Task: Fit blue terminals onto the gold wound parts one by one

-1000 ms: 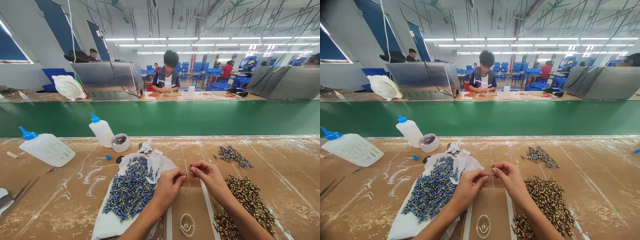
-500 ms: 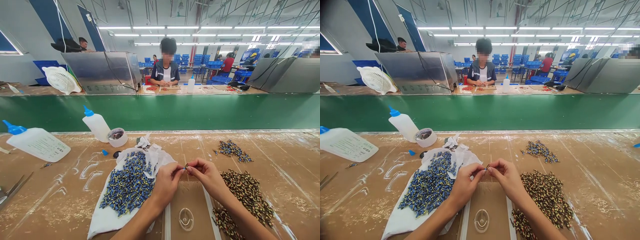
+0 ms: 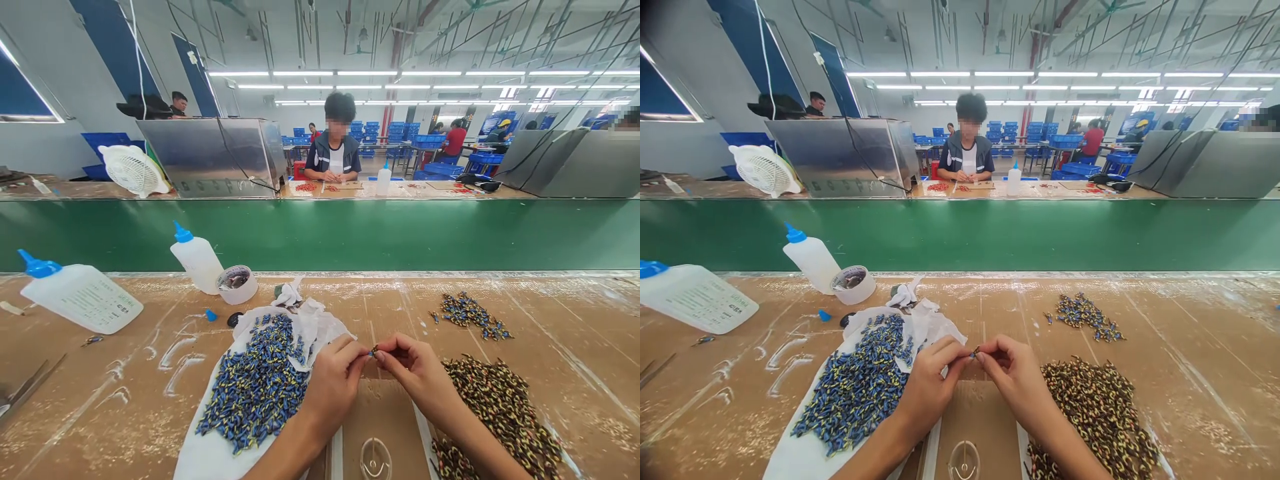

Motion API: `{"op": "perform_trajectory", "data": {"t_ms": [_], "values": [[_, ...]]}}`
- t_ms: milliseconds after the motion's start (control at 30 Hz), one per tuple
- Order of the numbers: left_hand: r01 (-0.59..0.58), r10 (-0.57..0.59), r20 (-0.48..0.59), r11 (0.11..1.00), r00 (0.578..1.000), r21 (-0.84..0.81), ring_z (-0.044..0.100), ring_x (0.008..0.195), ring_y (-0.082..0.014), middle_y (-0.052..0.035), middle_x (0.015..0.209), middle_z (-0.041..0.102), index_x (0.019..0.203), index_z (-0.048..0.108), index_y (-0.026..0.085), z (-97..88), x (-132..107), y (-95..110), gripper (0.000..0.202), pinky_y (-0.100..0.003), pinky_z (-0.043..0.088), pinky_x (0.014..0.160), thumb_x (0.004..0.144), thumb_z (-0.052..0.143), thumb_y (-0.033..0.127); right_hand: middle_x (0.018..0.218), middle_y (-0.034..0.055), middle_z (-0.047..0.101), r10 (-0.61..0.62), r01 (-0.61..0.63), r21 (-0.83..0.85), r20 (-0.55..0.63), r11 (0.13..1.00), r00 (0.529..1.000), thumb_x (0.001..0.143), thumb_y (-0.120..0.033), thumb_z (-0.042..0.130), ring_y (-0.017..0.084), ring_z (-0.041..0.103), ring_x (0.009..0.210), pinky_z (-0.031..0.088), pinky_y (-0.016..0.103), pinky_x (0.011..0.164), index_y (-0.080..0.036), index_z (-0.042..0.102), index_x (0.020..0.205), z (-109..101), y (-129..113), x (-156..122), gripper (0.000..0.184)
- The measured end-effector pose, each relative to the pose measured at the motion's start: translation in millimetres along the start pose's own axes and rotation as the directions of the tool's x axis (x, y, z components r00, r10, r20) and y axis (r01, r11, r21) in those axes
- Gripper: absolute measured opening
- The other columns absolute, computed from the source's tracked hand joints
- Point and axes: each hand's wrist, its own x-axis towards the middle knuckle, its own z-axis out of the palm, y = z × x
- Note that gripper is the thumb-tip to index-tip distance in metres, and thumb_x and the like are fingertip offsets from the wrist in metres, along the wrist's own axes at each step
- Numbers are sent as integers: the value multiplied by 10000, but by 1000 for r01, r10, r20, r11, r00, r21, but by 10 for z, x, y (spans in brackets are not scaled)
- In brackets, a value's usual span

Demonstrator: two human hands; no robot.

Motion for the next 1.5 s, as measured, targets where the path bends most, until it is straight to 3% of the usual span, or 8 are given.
{"op": "perform_trajectory", "data": {"t_ms": [167, 333, 600, 833, 933, 1133, 1333, 1500], "values": [[-23, 23, 5, 994, 1000, 104, 541, 787, -174, -50, 841, 591, 864, 670, 198, -8, -23, 5, 230, -260, 382, 695, 894, 455, 122, 765, 36, 642, -57, 59, -50, 33, 997, 998, 880, -389, 586, 178, 587, 720, 476, 273, 655, -163, 635, 811, 39, 26, -17, 242], [-8, 4, 52, 997, 999, 81, 536, 761, -164, -34, 788, 586, 775, 621, 172, -39, -17, 27, 199, -257, 353, 664, 861, 463, 87, 701, 9, 583, -55, 56, -11, 57, 998, 997, 877, -363, 585, 158, 536, 667, 434, 254, 615, -166, 593, 761, 59, 79, -9, 229], [101, -102, 132, 995, 986, 16, 524, 733, -156, -11, 732, 590, 684, 548, 163, -105, -21, 25, 145, -264, 316, 651, 799, 504, 86, 673, 1, 534, -101, 112, -126, 87, 986, 991, 900, -308, 522, 156, 483, 630, 382, 244, 571, -184, 520, 737, 129, 192, -46, 206], [229, -229, 112, 973, 967, 11, 511, 758, -169, -14, 733, 601, 688, 563, 159, -23, -32, -22, 86, -268, 310, 669, 757, 541, 112, 669, 14, 563, -137, 145, -265, 48, 953, 989, 897, -272, 511, 165, 504, 624, 367, 250, 565, -176, 549, 738, 174, 245, -54, 189], [193, -192, 112, 981, 975, 2, 512, 757, -159, -10, 741, 594, 680, 570, 158, -16, -29, -29, 108, -258, 312, 668, 759, 530, 95, 672, 20, 581, -116, 127, -222, 63, 967, 991, 883, -272, 527, 170, 524, 630, 384, 252, 568, -175, 552, 739, 142, 267, -15, 175], [125, -121, 113, 992, 986, -24, 511, 738, -142, -6, 771, 588, 763, 617, 165, -34, 14, -16, 124, -242, 324, 664, 841, 520, 163, 706, 29, 620, 20, -24, 61, 72, 998, 997, 845, -376, 610, 181, 589, 668, 462, 279, 632, -155, 599, 831, 21, 183, 75, 222], [65, -76, 177, 996, 981, 64, 480, 684, -136, 7, 705, 557, 720, 560, 165, 10, 9, -38, 206, -241, 295, 619, 900, 467, 206, 745, 41, 645, 5, -6, 44, 27, 999, 1000, 843, -402, 619, 185, 606, 701, 479, 287, 662, -149, 623, 860, -12, 149, 59, 254], [23, -34, 209, 998, 977, 58, 474, 657, -128, 10, 684, 546, 711, 495, 164, 51, -18, -89, 262, -240, 281, 602, 944, 388, 218, 768, 46, 657, 6, -9, 46, 71, 999, 997, 841, -403, 629, 182, 610, 716, 480, 285, 665, -149, 632, 855, 10, 184, 58, 255]]}}
